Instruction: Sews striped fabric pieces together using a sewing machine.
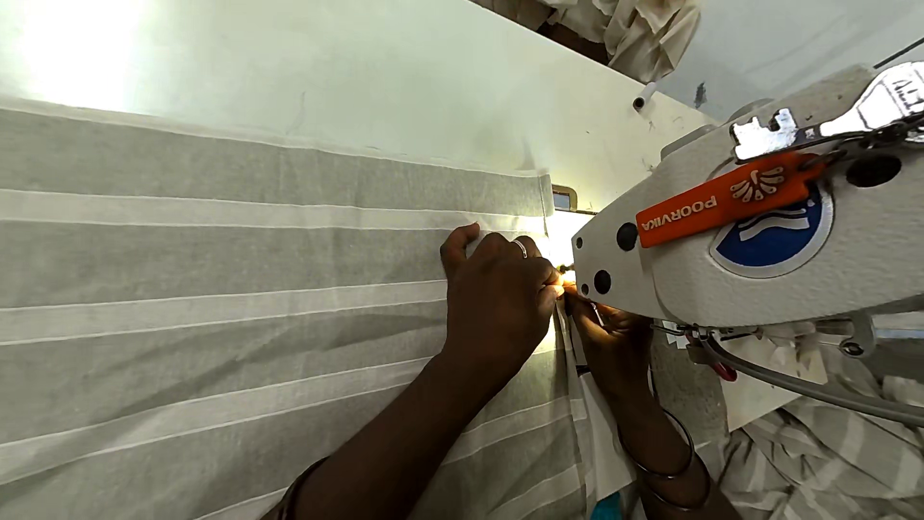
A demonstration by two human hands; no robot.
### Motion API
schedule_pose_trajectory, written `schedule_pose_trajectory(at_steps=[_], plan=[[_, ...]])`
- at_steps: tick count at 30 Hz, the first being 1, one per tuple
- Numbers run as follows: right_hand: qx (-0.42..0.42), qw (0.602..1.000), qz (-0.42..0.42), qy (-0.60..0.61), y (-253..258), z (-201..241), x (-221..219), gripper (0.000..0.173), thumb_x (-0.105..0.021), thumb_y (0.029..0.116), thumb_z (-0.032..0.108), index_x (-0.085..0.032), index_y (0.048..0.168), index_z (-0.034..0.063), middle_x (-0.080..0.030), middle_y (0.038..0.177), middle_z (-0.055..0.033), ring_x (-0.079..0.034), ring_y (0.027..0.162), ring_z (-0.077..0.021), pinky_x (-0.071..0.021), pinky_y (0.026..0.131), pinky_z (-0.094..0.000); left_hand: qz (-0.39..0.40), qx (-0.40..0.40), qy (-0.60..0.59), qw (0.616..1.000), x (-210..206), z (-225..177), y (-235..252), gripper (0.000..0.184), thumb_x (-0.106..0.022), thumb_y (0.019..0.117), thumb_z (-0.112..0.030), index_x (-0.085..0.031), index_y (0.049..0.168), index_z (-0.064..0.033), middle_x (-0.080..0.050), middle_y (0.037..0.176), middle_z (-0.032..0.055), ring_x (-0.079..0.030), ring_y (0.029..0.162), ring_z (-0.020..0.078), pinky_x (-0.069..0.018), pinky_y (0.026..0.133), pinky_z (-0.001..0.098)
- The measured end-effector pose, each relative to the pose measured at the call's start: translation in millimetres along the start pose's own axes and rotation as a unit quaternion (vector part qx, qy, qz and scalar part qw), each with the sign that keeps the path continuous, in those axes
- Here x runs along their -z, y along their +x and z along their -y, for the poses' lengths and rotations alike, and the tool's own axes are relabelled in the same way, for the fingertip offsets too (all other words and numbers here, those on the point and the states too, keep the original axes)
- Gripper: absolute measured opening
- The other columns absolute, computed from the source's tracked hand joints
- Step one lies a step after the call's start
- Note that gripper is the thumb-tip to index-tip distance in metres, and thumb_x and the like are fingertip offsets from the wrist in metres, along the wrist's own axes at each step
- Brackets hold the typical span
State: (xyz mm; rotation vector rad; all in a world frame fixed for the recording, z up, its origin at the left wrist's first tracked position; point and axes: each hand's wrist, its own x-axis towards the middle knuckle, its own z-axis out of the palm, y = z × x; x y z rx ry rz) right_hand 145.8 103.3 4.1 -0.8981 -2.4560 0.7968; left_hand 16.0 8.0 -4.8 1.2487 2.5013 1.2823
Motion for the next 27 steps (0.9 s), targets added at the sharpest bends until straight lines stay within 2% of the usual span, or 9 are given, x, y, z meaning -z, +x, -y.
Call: schedule_pose_trajectory(at_steps=[8,12,14,18,20,22,25,26,27], plan=[[0.056,0.997,-0.056,0.023,2.3,-10.2,-5.9,0.008,-0.075,0.09,0.012,-0.073,0.094,0.0058,-0.07,0.084,0.0024,-0.066,0.08,0.0043,-0.0543,0.072,-0.0124,0.001,0.0,-0.015,1.0,0.8,-0.4,-0.5,0.007,-0.076,0.0866,-0.018,-0.08,0.081,-0.0168,-0.069,0.083,0.0009,-0.063,0.087,0.0232,-0.026,0.109,0.0609],[0.08,0.994,-0.072,0.002,-3.6,-14.0,-6.5,0.013,-0.073,0.0921,0.015,-0.073,0.101,0.0058,-0.071,0.097,-0.0014,-0.065,0.098,0.0005,-0.0519,0.088,-0.015,0.002,-0.006,-0.019,1.0,1.5,0.5,-0.1,0.006,-0.077,0.0861,-0.016,-0.081,0.082,-0.0169,-0.07,0.083,0.0018,-0.063,0.088,0.0244,-0.0264,0.108,0.0619],[0.094,0.993,-0.06,-0.025,-3.3,-15.0,-6.7,0.016,-0.07,0.0954,0.017,-0.073,0.104,0.0041,-0.071,0.099,-0.0049,-0.067,0.099,-0.0027,-0.0529,0.09,-0.0174,0.004,-0.007,-0.018,1.0,1.5,0.9,0.1,0.006,-0.078,0.0863,-0.017,-0.081,0.082,-0.0172,-0.07,0.083,0.0018,-0.063,0.088,0.0245,-0.0261,0.108,0.0619],[0.063,0.997,0.015,-0.044,-2.8,-8.8,-0.9,0.016,-0.062,0.1012,0.018,-0.069,0.105,0.0034,-0.067,0.086,-0.0057,-0.064,0.076,-0.0053,-0.0543,0.069,-0.021,-0.002,-0.007,-0.001,1.0,-1.2,1.5,0.9,0.009,-0.076,0.0862,-0.019,-0.08,0.079,-0.0188,-0.07,0.083,0.0006,-0.064,0.088,0.0232,-0.0263,0.108,0.0612],[0.027,0.999,0.013,-0.017,-0.9,-1.2,2.5,0.014,-0.06,0.1015,0.017,-0.066,0.104,0.0048,-0.063,0.083,-0.0021,-0.06,0.073,-0.0007,-0.0505,0.067,-0.0174,0.001,-0.012,0.001,1.0,0.6,-0.3,-0.4,0.008,-0.075,0.0871,-0.014,-0.079,0.08,-0.0148,-0.07,0.085,0.0039,-0.063,0.09,0.0271,-0.0264,0.109,0.0625],[-0.001,1.0,-0.014,-0.001,-1.4,1.6,8.2,0.017,-0.059,0.1009,0.012,-0.065,0.109,-0.0014,-0.066,0.092,-0.0048,-0.062,0.087,0.0013,-0.0503,0.081,-0.0152,-0.01,-0.031,0.007,0.999,1.3,1.2,-2.0,0.008,-0.073,0.0871,-0.013,-0.079,0.083,-0.0123,-0.07,0.088,0.0064,-0.063,0.093,0.0308,-0.0261,0.109,0.0654],[-0.057,0.995,-0.059,0.051,-4.0,-22.0,14.2,0.016,-0.055,0.1015,0.007,-0.064,0.106,-0.0053,-0.063,0.091,-0.0071,-0.061,0.086,-0.0065,-0.0506,0.08,-0.0244,-0.033,-0.058,0.024,0.997,4.8,5.0,-0.9,0.007,-0.073,0.0875,-0.014,-0.079,0.086,-0.0129,-0.07,0.09,0.0068,-0.064,0.096,0.032,-0.0247,0.109,0.0674],[-0.06,0.988,-0.073,0.124,-5.1,-33.4,17.1,0.015,-0.053,0.1009,0.003,-0.063,0.111,-0.0042,-0.064,0.096,-0.0063,-0.062,0.091,-0.0077,-0.0522,0.083,-0.0259,-0.037,-0.064,0.025,0.997,6.3,6.1,-0.2,0.005,-0.074,0.0868,-0.014,-0.079,0.087,-0.0129,-0.071,0.093,0.0072,-0.063,0.098,0.0325,-0.0249,0.109,0.0675],[-0.082,0.958,-0.073,0.266,-5.5,-41.3,21.0,0.017,-0.046,0.105,0.006,-0.06,0.114,0.0055,-0.063,0.099,0.0011,-0.062,0.093,-0.003,-0.0527,0.085,-0.0218,-0.037,-0.067,0.024,0.997,7.5,7.2,0.3,0.006,-0.075,0.0854,-0.014,-0.078,0.09,-0.0125,-0.071,0.099,0.0082,-0.064,0.104,0.0334,-0.0256,0.11,0.0681]])
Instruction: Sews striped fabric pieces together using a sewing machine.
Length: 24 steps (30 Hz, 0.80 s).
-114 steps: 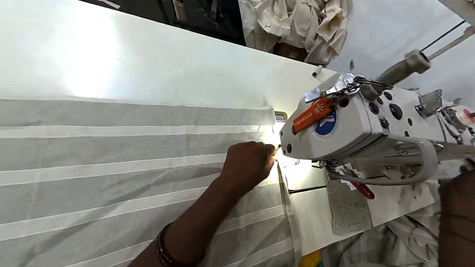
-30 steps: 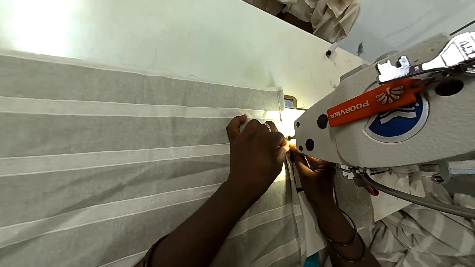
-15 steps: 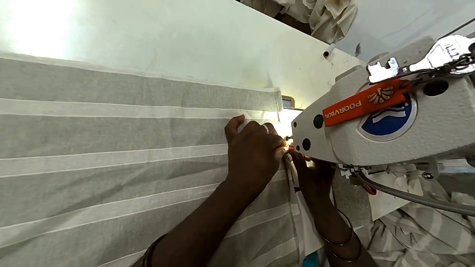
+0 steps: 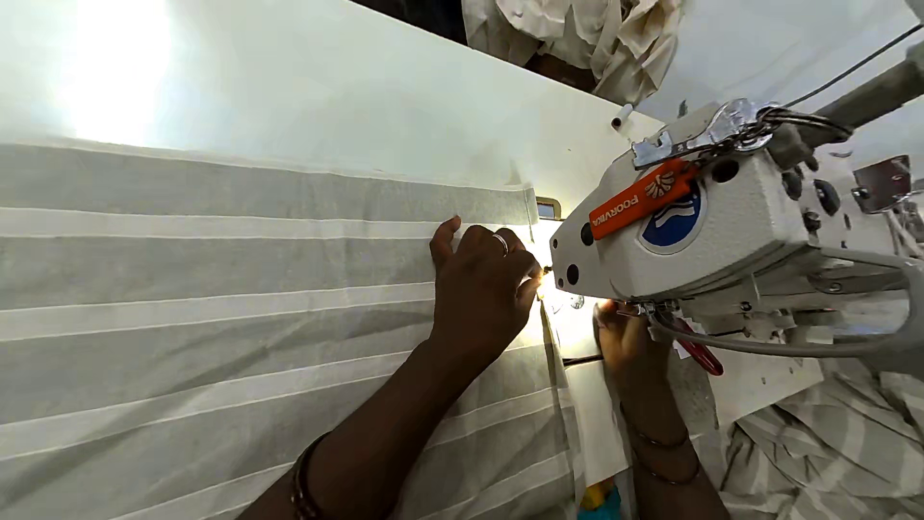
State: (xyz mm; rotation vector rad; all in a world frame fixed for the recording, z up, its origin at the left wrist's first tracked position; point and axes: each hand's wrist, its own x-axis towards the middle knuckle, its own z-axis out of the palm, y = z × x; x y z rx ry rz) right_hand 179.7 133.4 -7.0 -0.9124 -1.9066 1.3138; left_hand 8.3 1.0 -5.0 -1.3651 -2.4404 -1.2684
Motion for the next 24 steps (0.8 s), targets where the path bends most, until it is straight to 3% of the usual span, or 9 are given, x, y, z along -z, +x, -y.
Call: schedule_pose_trajectory(at_steps=[2,4,7,9,12,15,19,22,24], plan=[[-0.064,0.97,-0.04,0.23,9.5,3.5,4.0,0.024,-0.041,0.1096,0.021,-0.06,0.096,0.0214,-0.061,0.079,0.0109,-0.059,0.071,0.0014,-0.0511,0.068,-0.0166,0.024,0.008,-0.004,1.0,1.9,1.9,1.1,0.023,-0.081,0.0825,-0.018,-0.074,0.103,-0.009,-0.069,0.122,0.0118,-0.059,0.125,0.0369,-0.0231,0.115,0.0696],[-0.086,0.955,-0.086,0.271,14.6,15.0,7.1,0.031,-0.039,0.1098,0.026,-0.056,0.084,0.0244,-0.051,0.062,0.0137,-0.046,0.05,0.0031,-0.0406,0.05,-0.0128,0.052,0.013,-0.002,0.999,1.0,4.2,1.4,0.043,-0.084,0.0823,-0.031,-0.07,0.115,-0.0067,-0.06,0.142,0.0133,-0.045,0.143,0.0388,-0.0179,0.118,0.0699],[-0.118,0.941,-0.175,0.263,9.7,23.1,23.9,0.031,-0.04,0.1101,0.025,-0.052,0.082,0.0221,-0.046,0.057,0.0128,-0.039,0.041,0.0034,-0.035,0.041,-0.0105,0.092,0.004,0.062,0.994,-2.4,6.3,-4.7,0.07,-0.065,0.0912,-0.058,-0.059,0.142,-0.0095,-0.043,0.161,0.011,-0.027,0.154,0.0367,-0.0086,0.121,0.07],[-0.106,0.94,-0.203,0.252,3.6,23.7,42.7,0.028,-0.039,0.1102,0.023,-0.052,0.085,0.0201,-0.049,0.059,0.0112,-0.045,0.045,0.0006,-0.0394,0.044,-0.0128,0.111,-0.007,0.124,0.986,-0.3,4.8,-16.1,0.072,-0.048,0.0973,-0.065,-0.056,0.146,-0.0136,-0.043,0.161,0.0087,-0.028,0.154,0.0351,-0.0079,0.122,0.0699],[-0.082,0.966,-0.192,0.154,-11.8,28.2,72.9,0.019,-0.04,0.1112,0.023,-0.055,0.103,0.0153,-0.065,0.076,0.0068,-0.064,0.062,-0.0031,-0.056,0.057,-0.0185,0.111,-0.026,0.141,0.984,4.0,-7.8,-54.9,0.067,-0.043,0.0993,-0.066,-0.061,0.143,-0.0181,-0.043,0.162,0.0061,-0.029,0.154,0.0323,-0.0103,0.123,0.0682],[-0.027,0.984,-0.164,0.059,-26.7,21.6,99.1,0.024,-0.045,0.1092,0.022,-0.054,0.124,0.0068,-0.073,0.098,0.0003,-0.072,0.079,-0.0083,-0.061,0.068,-0.0248,0.105,-0.05,0.152,0.981,2.9,-25.6,-98.1,0.063,-0.039,0.1007,-0.065,-0.062,0.142,-0.0237,-0.045,0.161,0.001,-0.033,0.153,0.0283,-0.0174,0.122,0.0679],[0.054,0.974,-0.186,-0.117,-33.7,-2.9,124.0,0.033,-0.058,0.1028,0.022,-0.059,0.126,-0.0016,-0.067,0.11,-0.0087,-0.067,0.092,-0.0119,-0.0586,0.078,-0.031,0.078,-0.049,0.164,0.982,-5.0,-36.1,-107.7,0.055,-0.038,0.1025,-0.062,-0.07,0.13,-0.0262,-0.056,0.151,-0.0015,-0.044,0.147,0.0273,-0.0239,0.12,0.0661],[0.115,0.921,-0.178,-0.326,-23.2,-16.5,150.3,0.043,-0.059,0.1024,0.027,-0.062,0.133,-0.0035,-0.056,0.142,-0.0252,-0.056,0.128,-0.0394,-0.0495,0.102,-0.0558,0.057,-0.051,0.175,0.982,-11.5,-33.4,-94.6,0.056,-0.042,0.0992,-0.063,-0.072,0.126,-0.0246,-0.06,0.146,0.0019,-0.048,0.143,0.0305,-0.0254,0.117,0.0676],[0.157,0.882,-0.147,-0.42,-7.8,-31.7,168.6,0.046,-0.052,0.1047,0.028,-0.059,0.14,0.0001,-0.048,0.153,-0.0238,-0.042,0.143,-0.0451,-0.0369,0.115,-0.0615,0.056,-0.043,0.186,0.98,-13.9,-32.3,-87.8,0.056,-0.044,0.0979,-0.064,-0.071,0.127,-0.0247,-0.059,0.147,0.0029,-0.046,0.144,0.0306,-0.0247,0.118,0.0673]])
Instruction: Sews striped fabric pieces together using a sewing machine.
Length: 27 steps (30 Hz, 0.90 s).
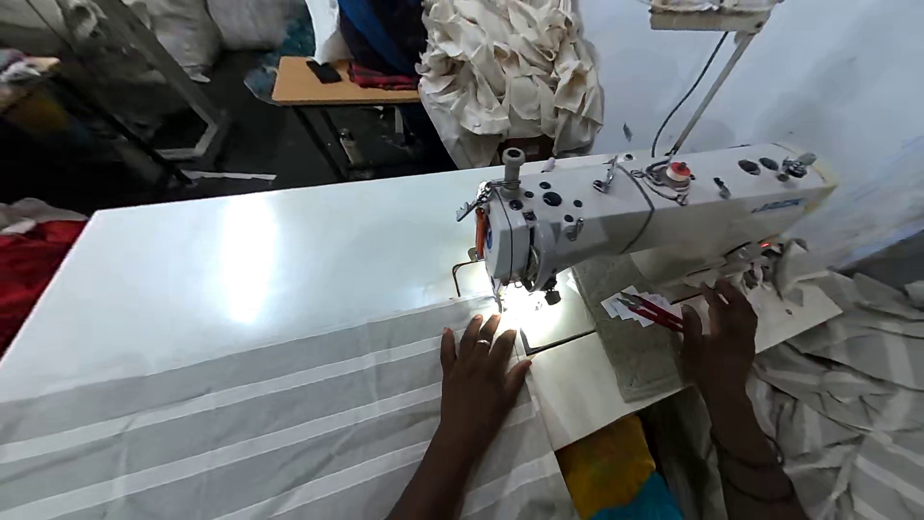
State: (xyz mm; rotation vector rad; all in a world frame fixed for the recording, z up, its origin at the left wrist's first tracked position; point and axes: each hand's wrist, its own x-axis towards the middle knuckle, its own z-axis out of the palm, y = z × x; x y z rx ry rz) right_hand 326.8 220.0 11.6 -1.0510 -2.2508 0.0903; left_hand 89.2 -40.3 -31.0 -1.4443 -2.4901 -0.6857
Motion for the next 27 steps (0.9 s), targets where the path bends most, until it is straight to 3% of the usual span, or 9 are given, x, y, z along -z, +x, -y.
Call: schedule_pose_trajectory(at_steps=[3,5,10,14,17,21,24,25,27], plan=[[0.067,0.997,0.038,-0.016,5.7,-29.9,-19.8,0.038,-0.05,0.1047,0.017,-0.064,0.138,0.0057,-0.048,0.158,-0.0109,-0.034,0.15,-0.042,-0.0353,0.116,-0.0636,0.023,0.009,0.008,1.0,0.3,1.4,5.5,0.055,-0.046,0.0978,-0.062,-0.07,0.13,-0.0244,-0.056,0.151,0.0037,-0.043,0.147,0.0307,-0.0226,0.119,0.0672],[0.078,0.997,0.019,0.006,0.9,-36.6,-29.2,0.04,-0.048,0.1045,0.015,-0.062,0.14,0.0043,-0.046,0.16,-0.0088,-0.032,0.153,-0.0394,-0.0336,0.119,-0.061,0.027,0.007,0.018,0.999,0.1,1.4,5.5,0.055,-0.045,0.0983,-0.061,-0.07,0.131,-0.025,-0.055,0.152,0.0019,-0.042,0.147,0.0298,-0.0227,0.119,0.0664],[0.027,0.998,-0.033,0.039,-4.8,-42.3,-31.4,0.053,-0.04,0.1087,0.028,-0.045,0.152,-0.0016,-0.04,0.161,-0.0209,-0.033,0.152,-0.0364,-0.0298,0.124,-0.0529,0.026,0.014,0.013,0.999,-1.2,0.8,6.2,0.055,-0.044,0.0988,-0.062,-0.071,0.131,-0.0249,-0.055,0.152,-0.0021,-0.041,0.148,0.0269,-0.0217,0.122,0.0623],[-0.012,1.0,0.004,0.0,-1.2,-42.8,-31.4,0.038,-0.046,0.1079,0.022,-0.067,0.131,0.0007,-0.062,0.142,-0.0171,-0.049,0.14,-0.0421,-0.0391,0.114,-0.0595,0.023,0.015,0.013,1.0,-1.1,0.7,5.4,0.056,-0.045,0.0981,-0.063,-0.071,0.131,-0.0251,-0.056,0.152,-0.0022,-0.042,0.148,0.026,-0.0232,0.122,0.0612],[-0.007,1.0,0.023,-0.006,1.7,-44.2,-33.2,0.042,-0.046,0.108,0.031,-0.07,0.128,0.0015,-0.063,0.141,-0.016,-0.049,0.138,-0.0434,-0.0392,0.112,-0.0609,0.012,0.009,0.017,1.0,-0.7,-1.4,0.5,0.058,-0.044,0.0972,-0.066,-0.072,0.129,-0.0258,-0.058,0.149,-0.0026,-0.045,0.146,0.0263,-0.0245,0.121,0.062],[-0.007,0.999,-0.045,0.019,-2.0,-44.7,-33.5,0.055,-0.051,0.1058,0.035,-0.048,0.152,0.0052,-0.047,0.156,-0.0171,-0.045,0.143,-0.0392,-0.0367,0.116,-0.0557,0.002,0.009,0.009,1.0,-3.9,3.1,2.1,0.058,-0.045,0.0974,-0.065,-0.072,0.129,-0.0255,-0.059,0.148,-0.0028,-0.046,0.145,0.0265,-0.0251,0.121,0.0615],[-0.081,0.993,-0.052,0.065,-4.1,-45.0,-34.3,0.066,-0.055,0.1038,0.04,-0.038,0.157,0.0045,-0.047,0.154,-0.0219,-0.047,0.14,-0.0403,-0.044,0.11,-0.0559,0.011,0.018,0.001,1.0,-4.5,12.4,18.1,0.061,-0.05,0.0957,-0.066,-0.071,0.125,-0.0168,-0.056,0.151,0.0002,-0.045,0.146,0.0283,-0.0242,0.121,0.0619],[-0.088,0.991,-0.058,0.078,-4.8,-46.3,-33.7,0.065,-0.056,0.104,0.038,-0.039,0.157,0.0039,-0.048,0.153,-0.0228,-0.049,0.138,-0.0401,-0.0466,0.108,-0.0555,0.018,0.02,0.001,1.0,-4.2,14.2,23.2,0.06,-0.052,0.0957,-0.064,-0.071,0.124,-0.0143,-0.055,0.153,0.0007,-0.044,0.147,0.0284,-0.0237,0.121,0.0616],[-0.05,0.991,-0.097,0.079,-7.8,-46.4,-32.8,0.052,-0.056,0.1046,0.033,-0.053,0.146,0.0008,-0.054,0.146,-0.0239,-0.052,0.135,-0.0406,-0.0469,0.108,-0.0538,0.046,0.022,0.001,0.999,1.7,10.3,23.6,0.057,-0.052,0.0989,-0.057,-0.069,0.127,-0.0105,-0.051,0.156,0.0037,-0.04,0.149,0.0294,-0.0227,0.122,0.061]])
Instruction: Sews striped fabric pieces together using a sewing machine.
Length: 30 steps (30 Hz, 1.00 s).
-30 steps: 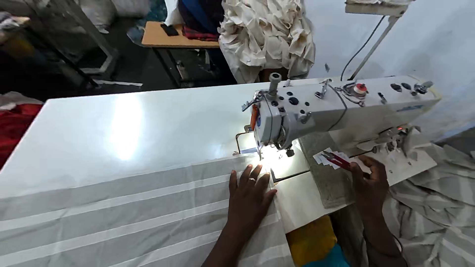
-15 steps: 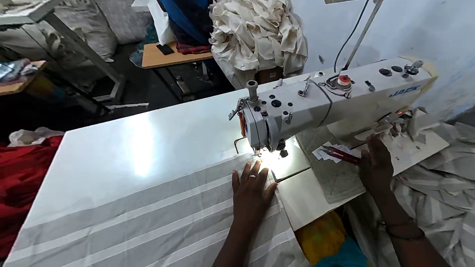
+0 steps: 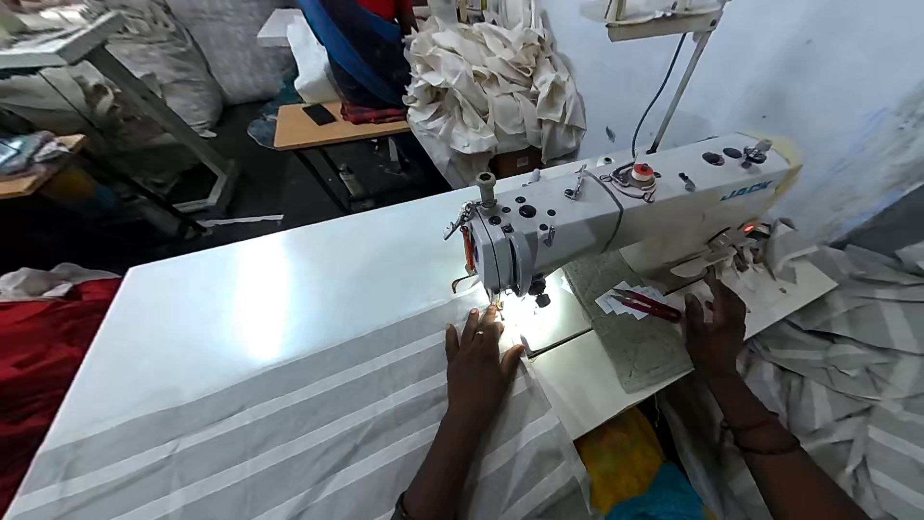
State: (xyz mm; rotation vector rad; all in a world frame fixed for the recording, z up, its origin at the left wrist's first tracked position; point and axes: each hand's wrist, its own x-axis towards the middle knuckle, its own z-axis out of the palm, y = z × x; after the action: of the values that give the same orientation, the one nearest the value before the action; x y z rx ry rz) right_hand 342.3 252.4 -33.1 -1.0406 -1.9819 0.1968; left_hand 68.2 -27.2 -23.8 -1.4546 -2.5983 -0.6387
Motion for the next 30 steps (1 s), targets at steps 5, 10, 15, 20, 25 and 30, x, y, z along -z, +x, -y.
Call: schedule_pose_trajectory(at_steps=[5,10,15,20,25,30], plan=[[0.093,0.986,0.071,0.115,-38.9,92.4,15.4,0.029,-0.056,0.1018,0.02,-0.073,0.114,-0.0007,-0.068,0.123,-0.0172,-0.065,0.116,-0.0276,-0.0542,0.101,-0.0442,0.019,-0.029,-0.043,0.998,15.7,-44.1,-81.8,0.053,-0.046,0.1038,-0.048,-0.07,0.127,-0.0071,-0.059,0.147,0.0134,-0.048,0.143,0.037,-0.0313,0.117,0.066],[0.083,0.909,0.398,0.095,-64.6,209.3,-25.0,0.045,-0.069,0.0959,0.041,-0.07,0.129,0.0104,-0.067,0.116,-0.0115,-0.068,0.099,-0.0253,-0.0581,0.083,-0.0438,-0.059,-0.092,-0.03,0.994,0.7,-62.6,-129.7,0.05,-0.045,0.1045,-0.044,-0.072,0.126,-0.0068,-0.063,0.142,0.0125,-0.055,0.137,0.0354,-0.0374,0.115,0.0621],[0.042,0.895,0.444,0.023,-60.7,241.2,-45.0,0.029,-0.055,0.1018,0.015,-0.07,0.125,0.0053,-0.064,0.113,-0.0177,-0.069,0.094,-0.0315,-0.0583,0.079,-0.0459,-0.085,-0.134,0.029,0.987,-1.5,-56.9,-128.5,0.044,-0.049,0.1036,-0.037,-0.072,0.126,-0.0076,-0.066,0.138,0.0099,-0.06,0.132,0.0316,-0.0434,0.113,0.0549],[0.064,0.868,0.491,0.038,-78.3,228.0,-17.4,0.035,-0.05,0.1037,0.015,-0.065,0.134,0.0062,-0.064,0.12,-0.0181,-0.068,0.101,-0.0311,-0.0573,0.085,-0.0438,-0.11,-0.095,0.033,0.989,11.5,-53.6,-120.2,0.029,-0.056,0.0967,-0.015,-0.08,0.112,-0.0106,-0.074,0.124,0.0065,-0.068,0.12,0.03,-0.0437,0.11,0.0613],[0.065,0.879,0.468,0.061,-88.1,219.4,-6.3,0.035,-0.048,0.1047,0.017,-0.069,0.13,0.0057,-0.066,0.108,-0.0182,-0.069,0.095,-0.0317,-0.0574,0.081,-0.0443,-0.073,-0.131,0.017,0.989,22.2,-67.5,-120.8,0.023,-0.063,0.0847,0.0,-0.08,0.1,-0.0031,-0.076,0.116,0.0107,-0.072,0.113,0.027,-0.0598,0.093,0.0388],[0.05,0.864,0.496,0.074,-83.1,220.3,-2.0,0.036,-0.048,0.1055,0.017,-0.066,0.135,0.0075,-0.066,0.112,-0.0187,-0.068,0.1,-0.0328,-0.0557,0.086,-0.0454,-0.045,-0.064,0.059,0.995,39.1,-79.3,-109.0,0.022,-0.066,0.089,-0.01,-0.081,0.106,-0.0072,-0.076,0.103,0.0132,-0.075,0.097,0.0291,-0.0623,0.075,0.0417]])
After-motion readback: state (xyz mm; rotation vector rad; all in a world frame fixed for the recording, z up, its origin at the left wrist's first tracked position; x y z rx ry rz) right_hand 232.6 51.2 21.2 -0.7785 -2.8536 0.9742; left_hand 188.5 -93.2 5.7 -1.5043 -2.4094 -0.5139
